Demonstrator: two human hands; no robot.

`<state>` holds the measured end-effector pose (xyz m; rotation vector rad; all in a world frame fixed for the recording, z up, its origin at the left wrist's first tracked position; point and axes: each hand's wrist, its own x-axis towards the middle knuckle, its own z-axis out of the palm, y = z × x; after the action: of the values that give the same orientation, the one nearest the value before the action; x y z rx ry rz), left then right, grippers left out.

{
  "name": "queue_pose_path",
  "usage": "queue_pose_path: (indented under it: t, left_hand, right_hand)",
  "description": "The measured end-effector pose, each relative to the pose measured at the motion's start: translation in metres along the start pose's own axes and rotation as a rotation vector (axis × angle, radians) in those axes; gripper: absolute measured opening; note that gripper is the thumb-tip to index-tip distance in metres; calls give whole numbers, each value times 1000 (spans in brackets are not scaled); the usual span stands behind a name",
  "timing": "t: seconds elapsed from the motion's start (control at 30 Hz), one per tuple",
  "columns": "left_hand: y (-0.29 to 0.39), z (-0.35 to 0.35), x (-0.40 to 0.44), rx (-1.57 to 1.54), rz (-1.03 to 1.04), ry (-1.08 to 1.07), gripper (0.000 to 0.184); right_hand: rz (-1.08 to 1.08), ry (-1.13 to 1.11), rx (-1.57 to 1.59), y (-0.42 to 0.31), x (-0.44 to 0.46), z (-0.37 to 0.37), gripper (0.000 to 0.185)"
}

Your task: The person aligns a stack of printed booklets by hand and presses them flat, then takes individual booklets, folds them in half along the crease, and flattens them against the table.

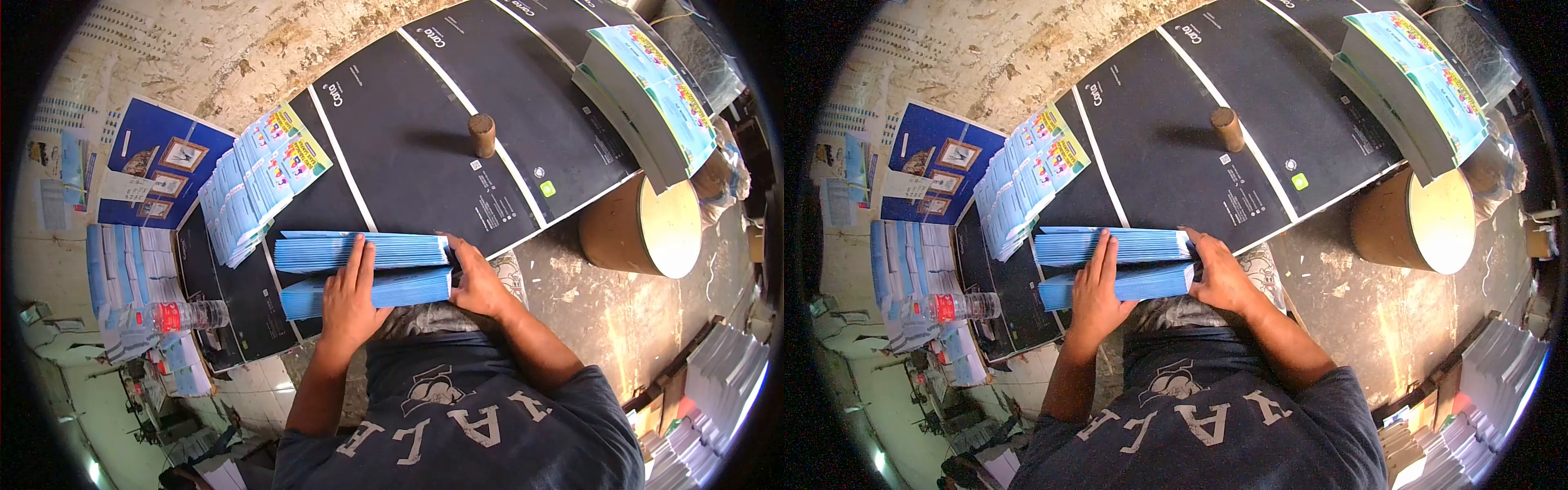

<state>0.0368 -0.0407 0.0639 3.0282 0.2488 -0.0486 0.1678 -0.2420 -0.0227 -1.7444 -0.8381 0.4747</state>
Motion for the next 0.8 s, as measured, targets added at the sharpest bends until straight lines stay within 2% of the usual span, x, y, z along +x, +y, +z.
queue_pose_path:
  t: [0.1, 0.17, 0.2, 0.27, 0.3, 0.37, 0.53, 0.6, 0.8]
  left_hand:
    - [-2, -1, 1, -2, 1, -31, 108]
    - [-1, -6, 3, -37, 105, 71, 88]
    - [-6, -4, 3, -36, 104, 70, 88]
    - [-17, 2, 3, -175, 109, 52, 69]
    - [-14, 1, 5, -175, 112, 50, 69]
    - [-6, -2, 9, -124, 5, 32, 54]
    - [-7, -8, 23, -271, -31, 50, 49]
    - [-6, -13, 30, -344, -91, -16, 49]
    - [-8, -14, 39, -297, -92, -31, 49]
  right_hand:
    - [49, -20, 0, -1, -1, -1, 89]
    - [35, -18, -2, 0, -1, -1, 91]
    - [35, -19, -1, 0, -1, 0, 91]
    - [-3, 7, -9, 2, -1, 1, 92]
    - [-1, 10, -9, 2, -2, 1, 92]
    - [10, 7, -24, 0, -2, 1, 93]
    - [10, 15, -15, 2, -1, 2, 94]
    - [2, 22, -18, 2, -1, 3, 94]
    - [12, 42, -43, 0, -1, 1, 95]
